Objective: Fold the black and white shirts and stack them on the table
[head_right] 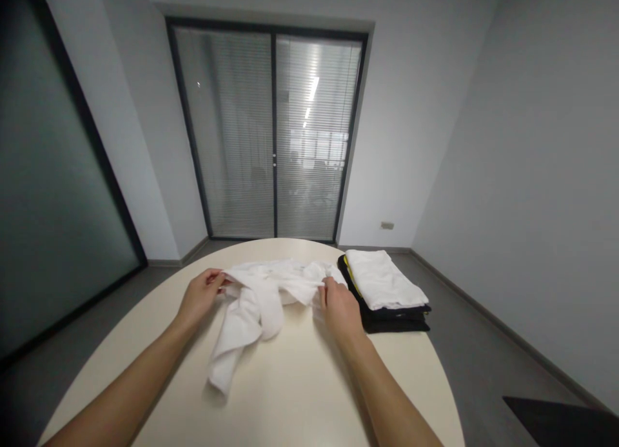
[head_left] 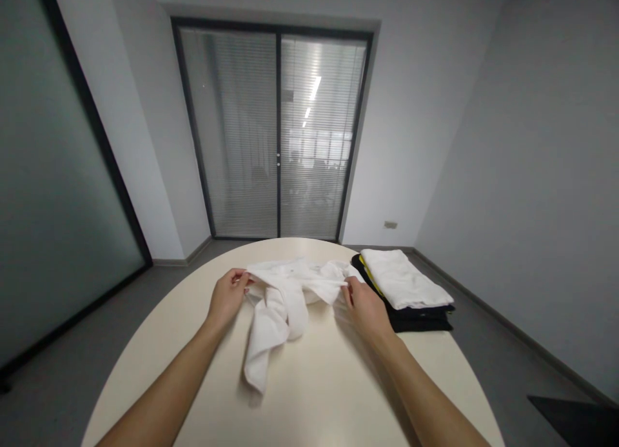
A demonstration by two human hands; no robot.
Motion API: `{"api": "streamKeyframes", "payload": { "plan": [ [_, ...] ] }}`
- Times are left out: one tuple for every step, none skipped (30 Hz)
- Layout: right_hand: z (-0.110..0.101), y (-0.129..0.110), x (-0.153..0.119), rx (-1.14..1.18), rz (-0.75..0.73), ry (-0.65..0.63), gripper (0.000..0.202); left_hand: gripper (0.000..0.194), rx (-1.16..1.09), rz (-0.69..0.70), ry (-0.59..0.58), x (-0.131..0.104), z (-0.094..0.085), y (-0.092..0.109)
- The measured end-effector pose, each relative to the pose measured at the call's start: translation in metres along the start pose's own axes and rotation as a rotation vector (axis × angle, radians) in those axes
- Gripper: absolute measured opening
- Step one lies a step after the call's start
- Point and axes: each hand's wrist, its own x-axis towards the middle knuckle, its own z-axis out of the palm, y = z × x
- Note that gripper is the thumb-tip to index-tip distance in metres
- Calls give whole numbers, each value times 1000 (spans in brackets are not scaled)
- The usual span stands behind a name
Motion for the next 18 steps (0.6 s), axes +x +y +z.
{"api": "streamKeyframes", "payload": {
  "plan": [
    [-2,4,1,-5,52,-1,28,40,-8,-46,15,3,-3,-5],
    [-2,8,2,-6,92,-9,27,38,6,-76,14,5,-5,-9],
    [-3,11,2,-3,119,-19,26,35,35,-93,4,6,-7,-12],
    [-3,13,2,4,130,-27,25,31,69,-99,-11,6,-8,-14],
    [-3,13,1,12,123,-25,26,28,94,-100,-22,5,-9,-15],
    [-4,12,0,21,99,-12,28,26,121,-83,-22,4,-9,-14],
    [-4,10,0,32,60,10,32,26,162,-36,-9,3,-9,-12],
    [-5,7,-1,49,7,33,35,28,213,43,7,1,-9,-8],
    [-5,4,-2,70,-55,51,37,30,270,147,9,-2,-8,-3],
    [-5,1,-3,97,-120,57,38,33,336,273,-14,-5,-7,3],
    [-5,-1,-4,128,-181,50,37,36,390,391,-79,-10,-6,9],
    [-4,-3,-6,163,-238,27,35,39,428,481,-188,-14,-5,14],
    [-2,-4,-7,193,-293,-11,34,42,460,544,-325,-20,-3,18],
    [0,-4,-9,213,-347,-62,35,46,497,581,-463,-25,-1,21],
    [4,-3,-10,220,-396,-116,40,48,537,596,-572,-30,1,23],
    [7,-2,-11,216,-437,-166,45,46,576,593,-656,-34,3,23],
    [11,0,-12,203,-466,-205,47,40,608,579,-709,-38,5,23],
    [14,1,-12,186,-481,-230,42,32,629,561,-738,-40,7,22]
  ]
}}
